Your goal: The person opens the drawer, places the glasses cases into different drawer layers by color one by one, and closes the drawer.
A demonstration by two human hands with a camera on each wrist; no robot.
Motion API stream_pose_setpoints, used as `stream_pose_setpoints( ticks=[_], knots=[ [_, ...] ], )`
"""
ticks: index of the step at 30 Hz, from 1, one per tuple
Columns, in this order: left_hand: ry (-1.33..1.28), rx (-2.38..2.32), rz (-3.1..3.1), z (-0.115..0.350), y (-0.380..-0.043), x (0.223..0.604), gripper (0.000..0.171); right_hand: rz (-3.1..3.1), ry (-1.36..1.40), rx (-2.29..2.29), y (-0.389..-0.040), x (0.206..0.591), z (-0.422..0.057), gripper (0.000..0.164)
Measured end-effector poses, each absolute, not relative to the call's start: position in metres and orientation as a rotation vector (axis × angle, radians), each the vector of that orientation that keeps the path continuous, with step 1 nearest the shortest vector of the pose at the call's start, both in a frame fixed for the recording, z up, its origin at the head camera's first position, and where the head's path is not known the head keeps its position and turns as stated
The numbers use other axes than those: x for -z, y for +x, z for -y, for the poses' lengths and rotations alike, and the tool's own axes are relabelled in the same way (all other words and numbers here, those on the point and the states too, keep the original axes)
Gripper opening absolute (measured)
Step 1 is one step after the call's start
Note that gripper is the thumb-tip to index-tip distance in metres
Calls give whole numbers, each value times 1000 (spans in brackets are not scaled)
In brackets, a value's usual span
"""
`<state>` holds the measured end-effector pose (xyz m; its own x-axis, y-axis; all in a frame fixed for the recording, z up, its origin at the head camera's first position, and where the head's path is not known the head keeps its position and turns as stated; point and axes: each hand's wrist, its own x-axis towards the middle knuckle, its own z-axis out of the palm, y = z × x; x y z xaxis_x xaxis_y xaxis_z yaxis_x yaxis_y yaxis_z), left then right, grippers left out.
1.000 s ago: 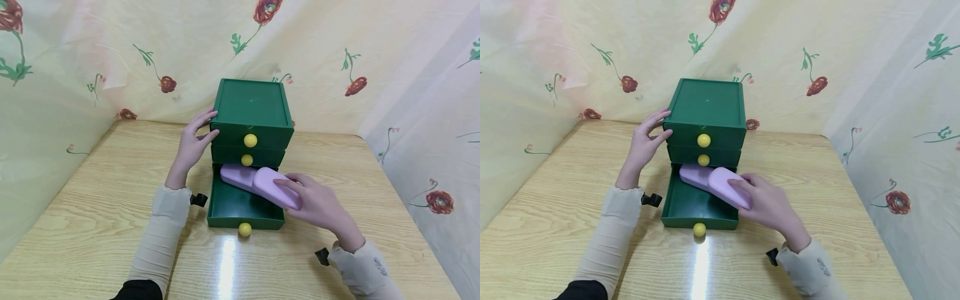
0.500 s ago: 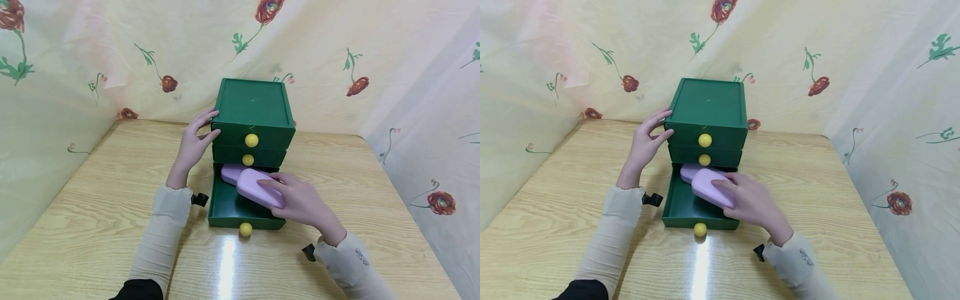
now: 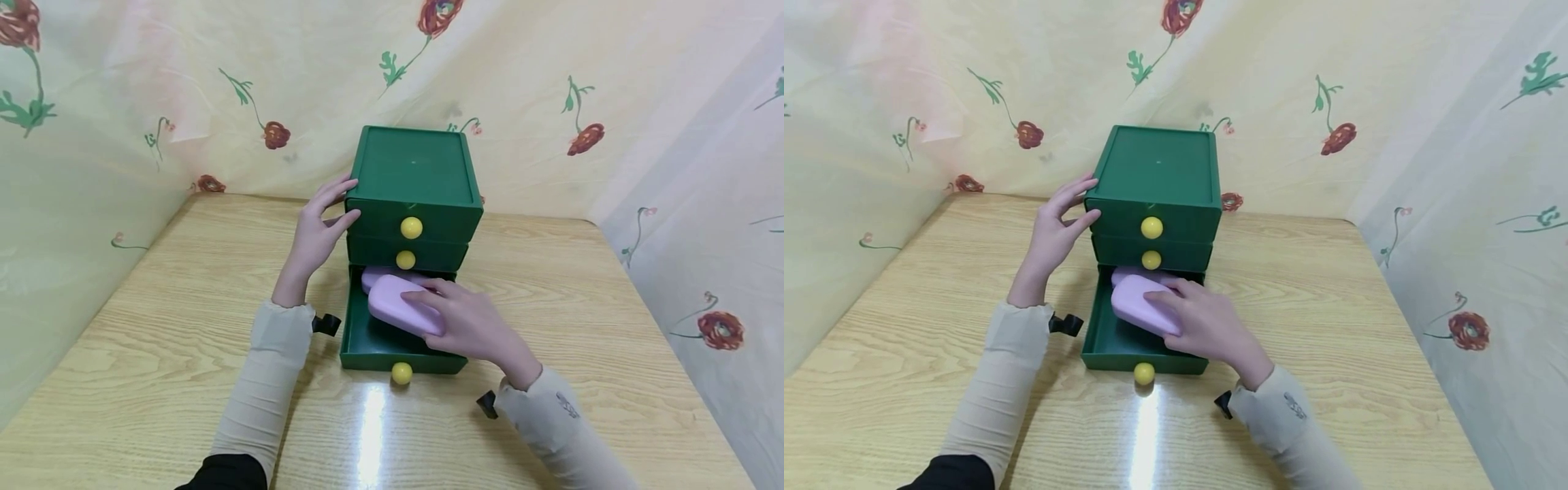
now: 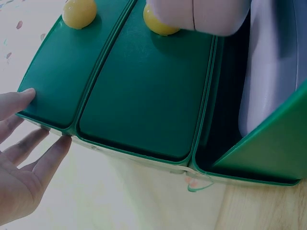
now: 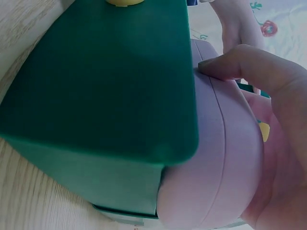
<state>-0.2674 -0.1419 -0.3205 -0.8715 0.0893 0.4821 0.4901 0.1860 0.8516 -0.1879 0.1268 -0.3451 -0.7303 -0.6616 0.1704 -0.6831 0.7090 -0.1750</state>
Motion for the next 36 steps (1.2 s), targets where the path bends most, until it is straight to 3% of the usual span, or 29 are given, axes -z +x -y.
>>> stream_pose_setpoints(
  ticks=[36],
  knots=[
    [-543,1735,2151,142,-268,322,44,2896,1165,-349,-198,373,-108,56]
  ],
)
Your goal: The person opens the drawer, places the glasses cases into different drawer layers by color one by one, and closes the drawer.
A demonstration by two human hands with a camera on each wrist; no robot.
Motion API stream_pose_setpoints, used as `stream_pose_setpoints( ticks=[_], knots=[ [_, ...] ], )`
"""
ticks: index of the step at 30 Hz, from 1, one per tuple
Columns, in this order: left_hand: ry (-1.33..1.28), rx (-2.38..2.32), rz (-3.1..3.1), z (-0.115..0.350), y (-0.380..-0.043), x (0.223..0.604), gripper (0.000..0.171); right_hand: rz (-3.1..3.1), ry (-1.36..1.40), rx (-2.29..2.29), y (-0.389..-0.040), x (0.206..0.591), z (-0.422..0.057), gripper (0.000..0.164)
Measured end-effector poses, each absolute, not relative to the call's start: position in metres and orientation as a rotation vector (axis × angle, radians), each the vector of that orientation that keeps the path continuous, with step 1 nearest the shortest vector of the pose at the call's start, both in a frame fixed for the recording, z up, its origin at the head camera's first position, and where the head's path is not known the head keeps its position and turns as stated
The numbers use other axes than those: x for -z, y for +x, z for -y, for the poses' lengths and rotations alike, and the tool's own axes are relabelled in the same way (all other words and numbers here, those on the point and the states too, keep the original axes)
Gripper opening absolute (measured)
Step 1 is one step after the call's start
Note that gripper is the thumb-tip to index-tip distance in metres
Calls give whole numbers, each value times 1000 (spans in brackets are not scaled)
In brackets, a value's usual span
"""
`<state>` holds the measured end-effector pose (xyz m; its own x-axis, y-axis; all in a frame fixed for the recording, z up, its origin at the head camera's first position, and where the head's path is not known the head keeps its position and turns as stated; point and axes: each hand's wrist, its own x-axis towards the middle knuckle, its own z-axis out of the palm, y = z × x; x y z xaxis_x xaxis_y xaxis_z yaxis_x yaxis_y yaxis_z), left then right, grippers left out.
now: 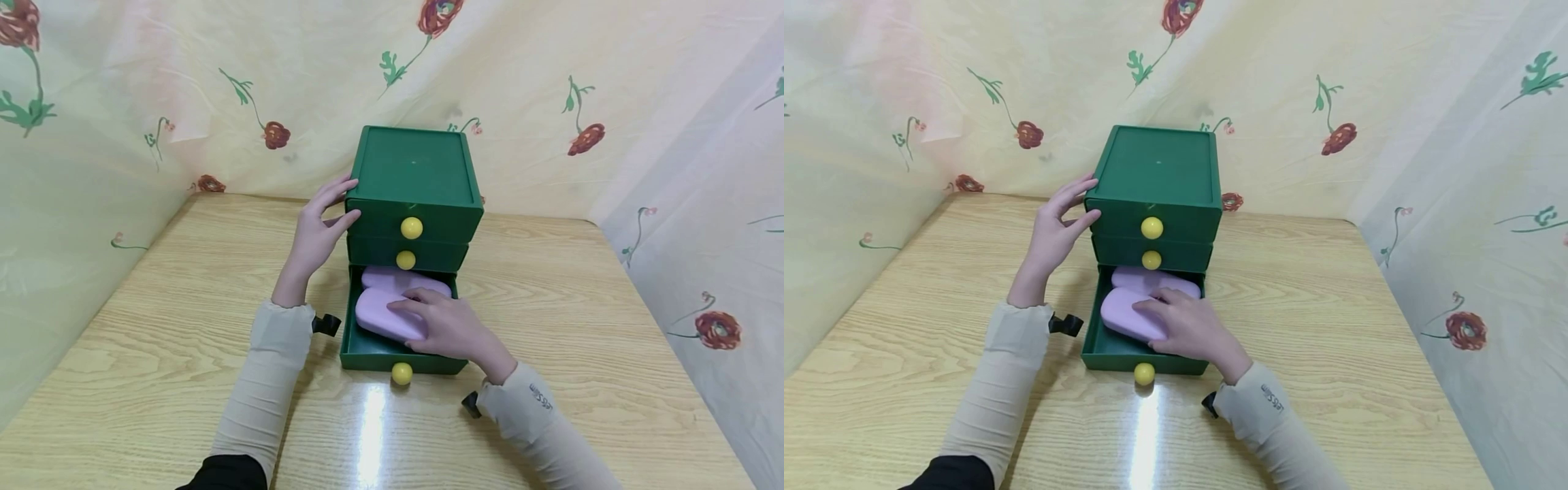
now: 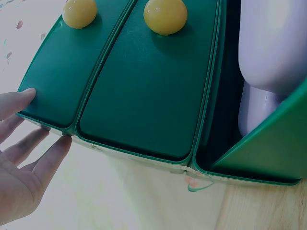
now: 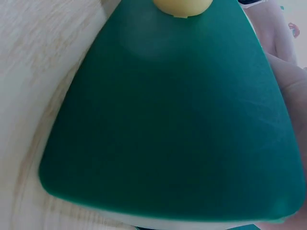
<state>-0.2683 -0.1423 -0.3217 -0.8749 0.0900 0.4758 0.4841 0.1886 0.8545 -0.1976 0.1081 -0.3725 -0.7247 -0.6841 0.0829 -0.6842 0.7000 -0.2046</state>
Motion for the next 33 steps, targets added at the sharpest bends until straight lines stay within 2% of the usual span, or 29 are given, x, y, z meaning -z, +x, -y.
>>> stream_pose_setpoints(
  ticks=[21,33],
  knots=[
    [-538,1742,2159,143,-267,321,44,2920,1199,-306,-199,380,-102,58],
    [-541,1738,2155,143,-267,320,44,2918,1217,-316,-199,381,-101,64]
  ],
)
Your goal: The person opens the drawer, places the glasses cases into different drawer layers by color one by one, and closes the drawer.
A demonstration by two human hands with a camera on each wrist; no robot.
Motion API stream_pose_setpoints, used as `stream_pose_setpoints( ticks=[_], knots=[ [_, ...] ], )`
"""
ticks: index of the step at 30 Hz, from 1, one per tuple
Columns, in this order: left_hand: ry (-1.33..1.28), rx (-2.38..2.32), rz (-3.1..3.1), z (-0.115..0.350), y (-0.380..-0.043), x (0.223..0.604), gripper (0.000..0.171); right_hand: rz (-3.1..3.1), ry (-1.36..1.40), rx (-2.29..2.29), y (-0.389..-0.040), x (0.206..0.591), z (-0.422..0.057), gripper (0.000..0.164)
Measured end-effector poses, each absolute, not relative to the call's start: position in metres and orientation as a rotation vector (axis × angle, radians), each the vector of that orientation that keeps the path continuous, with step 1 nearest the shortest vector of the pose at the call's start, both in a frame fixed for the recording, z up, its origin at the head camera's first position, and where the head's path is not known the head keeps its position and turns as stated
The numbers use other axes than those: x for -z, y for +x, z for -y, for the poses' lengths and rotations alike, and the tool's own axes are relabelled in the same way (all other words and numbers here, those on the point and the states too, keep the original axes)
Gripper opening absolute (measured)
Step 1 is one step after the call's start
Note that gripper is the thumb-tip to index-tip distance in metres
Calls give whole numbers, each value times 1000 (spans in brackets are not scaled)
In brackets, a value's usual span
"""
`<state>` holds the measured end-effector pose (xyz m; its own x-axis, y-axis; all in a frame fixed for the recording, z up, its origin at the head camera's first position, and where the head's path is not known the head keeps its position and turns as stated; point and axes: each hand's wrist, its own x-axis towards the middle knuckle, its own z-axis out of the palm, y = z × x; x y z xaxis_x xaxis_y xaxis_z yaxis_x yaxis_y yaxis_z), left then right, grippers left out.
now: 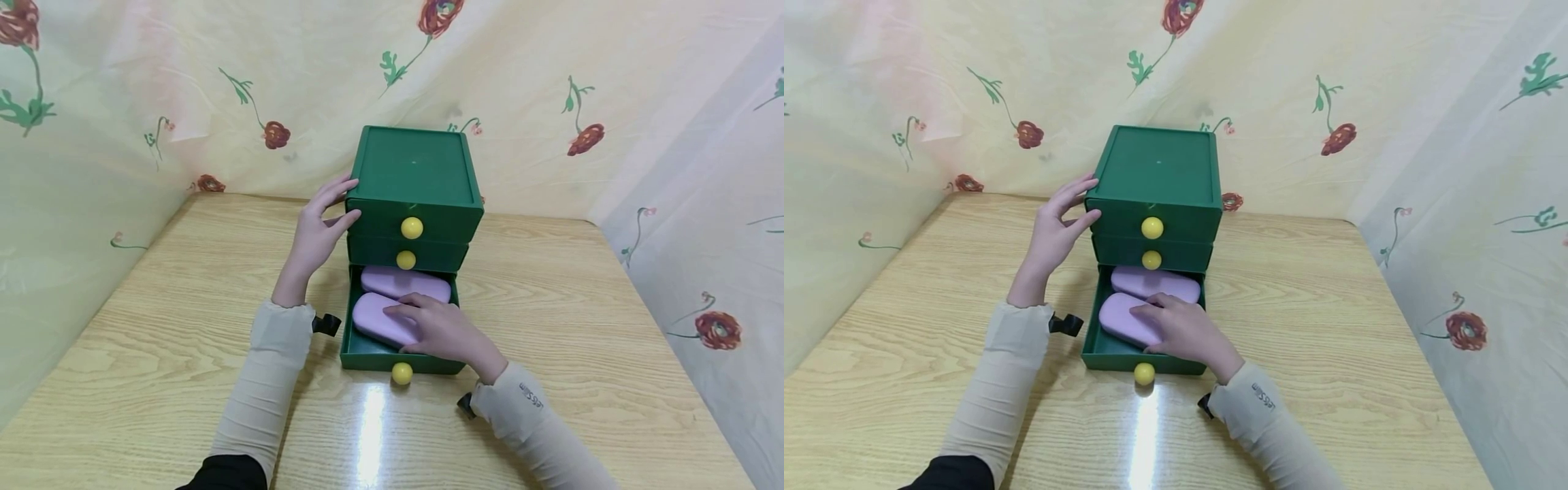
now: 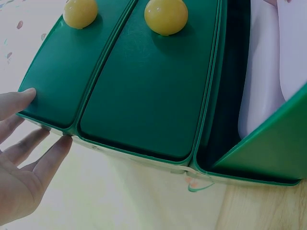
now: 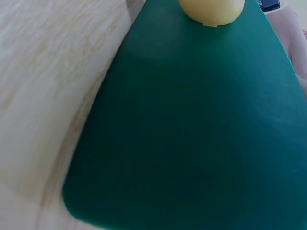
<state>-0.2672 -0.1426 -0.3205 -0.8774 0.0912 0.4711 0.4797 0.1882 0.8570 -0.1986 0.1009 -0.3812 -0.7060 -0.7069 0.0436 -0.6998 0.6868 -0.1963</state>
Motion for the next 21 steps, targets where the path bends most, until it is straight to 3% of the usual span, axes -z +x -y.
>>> stream_pose_setpoints(
  ticks=[21],
  knots=[
    [-536,1739,2153,142,-266,319,44,-2827,-1148,338,-199,382,-102,68]
  ],
)
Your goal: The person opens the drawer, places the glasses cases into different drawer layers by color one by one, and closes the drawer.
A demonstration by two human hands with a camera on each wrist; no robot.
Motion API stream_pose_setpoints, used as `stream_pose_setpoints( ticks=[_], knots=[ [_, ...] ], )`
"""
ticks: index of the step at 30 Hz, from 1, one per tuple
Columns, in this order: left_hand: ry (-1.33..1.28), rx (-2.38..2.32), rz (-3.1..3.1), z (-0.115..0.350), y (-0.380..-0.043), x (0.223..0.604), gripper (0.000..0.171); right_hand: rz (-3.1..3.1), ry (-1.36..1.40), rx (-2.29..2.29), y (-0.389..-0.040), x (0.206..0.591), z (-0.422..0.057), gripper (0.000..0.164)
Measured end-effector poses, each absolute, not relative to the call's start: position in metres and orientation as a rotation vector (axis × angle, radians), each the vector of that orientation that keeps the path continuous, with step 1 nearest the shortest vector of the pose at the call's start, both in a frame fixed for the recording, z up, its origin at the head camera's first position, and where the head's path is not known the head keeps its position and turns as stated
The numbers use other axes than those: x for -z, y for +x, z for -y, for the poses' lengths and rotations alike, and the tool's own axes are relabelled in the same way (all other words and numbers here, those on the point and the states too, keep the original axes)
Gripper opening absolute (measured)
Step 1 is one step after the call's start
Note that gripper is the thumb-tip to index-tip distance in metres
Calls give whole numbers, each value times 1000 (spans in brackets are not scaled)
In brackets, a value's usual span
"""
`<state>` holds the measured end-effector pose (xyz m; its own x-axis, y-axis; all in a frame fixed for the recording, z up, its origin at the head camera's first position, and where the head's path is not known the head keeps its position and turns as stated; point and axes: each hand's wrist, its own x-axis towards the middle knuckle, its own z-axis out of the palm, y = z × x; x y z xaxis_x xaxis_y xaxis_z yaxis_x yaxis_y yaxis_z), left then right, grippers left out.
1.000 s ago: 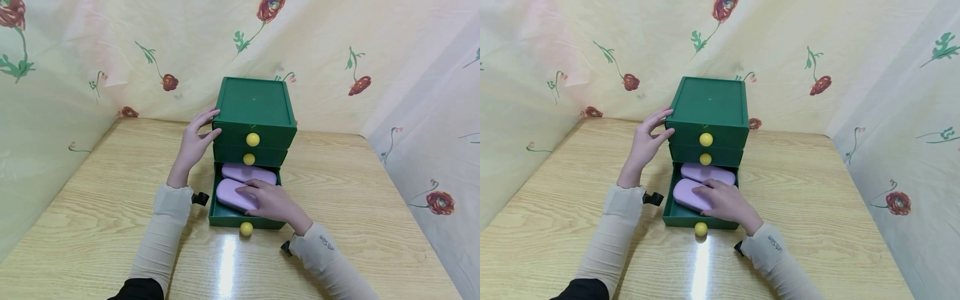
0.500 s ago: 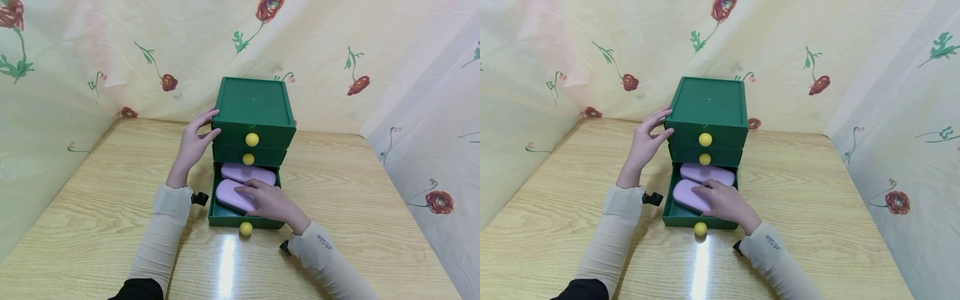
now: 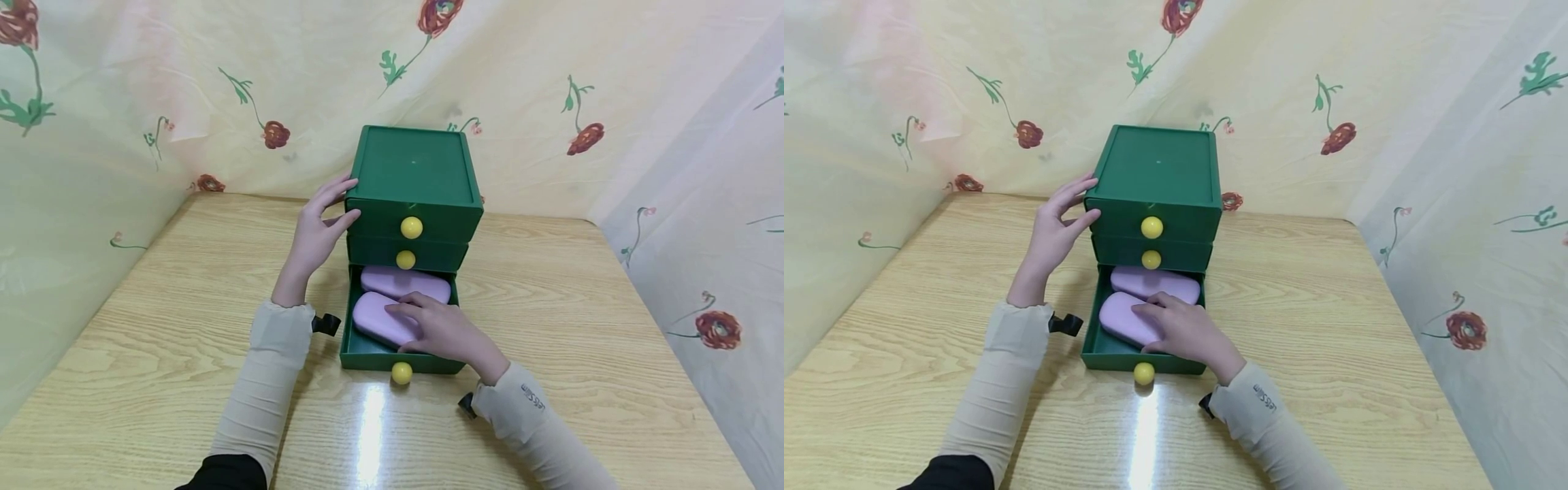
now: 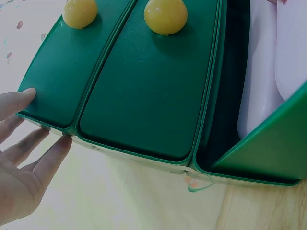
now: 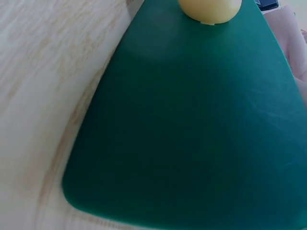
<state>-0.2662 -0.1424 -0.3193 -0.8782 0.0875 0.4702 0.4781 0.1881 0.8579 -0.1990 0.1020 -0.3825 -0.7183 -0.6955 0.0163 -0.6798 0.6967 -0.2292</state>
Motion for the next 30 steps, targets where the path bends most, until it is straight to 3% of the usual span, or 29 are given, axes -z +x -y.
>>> stream_pose_setpoints(
  ticks=[30],
  knots=[
    [-541,1735,2152,142,-267,319,44,-2859,-1162,413,-181,362,-114,59]
  ],
)
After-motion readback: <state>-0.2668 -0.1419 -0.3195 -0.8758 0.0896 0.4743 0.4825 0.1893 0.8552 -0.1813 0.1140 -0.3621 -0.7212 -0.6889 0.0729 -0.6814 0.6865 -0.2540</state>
